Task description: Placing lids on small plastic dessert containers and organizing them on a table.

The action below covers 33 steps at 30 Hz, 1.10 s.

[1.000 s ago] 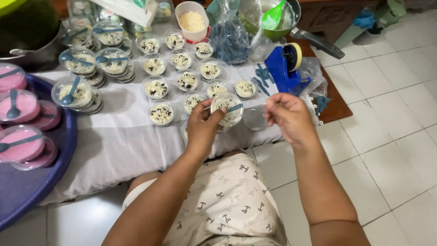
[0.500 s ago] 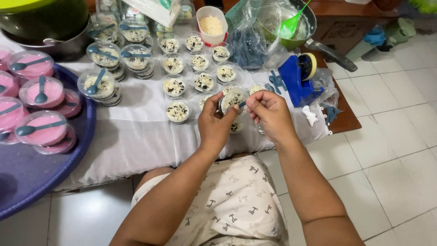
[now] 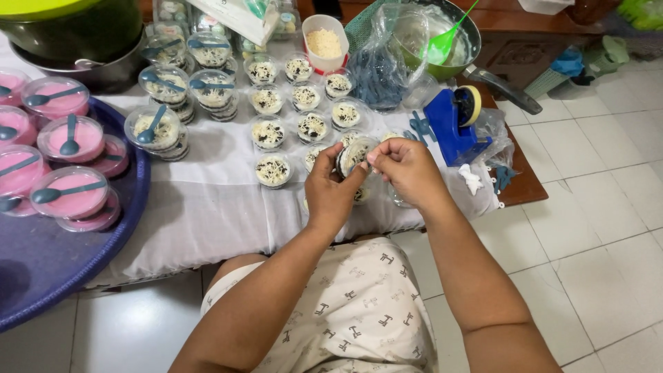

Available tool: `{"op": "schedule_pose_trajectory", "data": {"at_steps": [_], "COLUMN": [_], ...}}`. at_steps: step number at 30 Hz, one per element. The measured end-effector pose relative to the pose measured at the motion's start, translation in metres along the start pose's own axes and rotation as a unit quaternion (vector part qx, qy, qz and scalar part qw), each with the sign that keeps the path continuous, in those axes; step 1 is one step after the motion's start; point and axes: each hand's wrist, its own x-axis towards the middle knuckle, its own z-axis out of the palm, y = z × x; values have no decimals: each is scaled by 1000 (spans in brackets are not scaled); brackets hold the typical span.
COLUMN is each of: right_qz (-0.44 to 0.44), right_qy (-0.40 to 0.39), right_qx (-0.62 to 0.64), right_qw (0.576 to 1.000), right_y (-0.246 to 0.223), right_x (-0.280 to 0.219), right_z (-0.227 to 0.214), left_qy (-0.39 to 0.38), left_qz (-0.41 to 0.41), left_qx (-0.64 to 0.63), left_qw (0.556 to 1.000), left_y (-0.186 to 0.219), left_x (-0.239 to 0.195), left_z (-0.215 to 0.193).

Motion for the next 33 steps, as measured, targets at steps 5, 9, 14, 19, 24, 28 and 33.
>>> {"op": "schedule_pose_trajectory", "data": {"at_steps": [5,9,14,19,24,28,33], "right_qz": [8,21,27,48,-12,-230,-355], "right_qy": [0,-2,-2,-2,70,109,41], "right_qx": [-64,-107,-154,-207,-163,-62,-319], "right_qw": [998,994,988,977,984,965,878], "right_y": [-6,-8,-16,0,51,31,14], "right_x": [2,6,9,19,32,16,-5], "right_z": [0,0,2,-1,3,6,17], "left_qy": [2,15,36,49,34,22,49], "left_qz": [6,24,58,52,-62,-117,-128], "left_qx": [-16,-15,2,-20,-148,-234,-259], "left_qw": [1000,999,998,997,986,965,956], "left_y": [8,7,8,6,-8,-4,5], "left_x": [-3,-3,-5,-1,14,22,24], "left_z": [3,3,4,4,1,-1,-10]}}
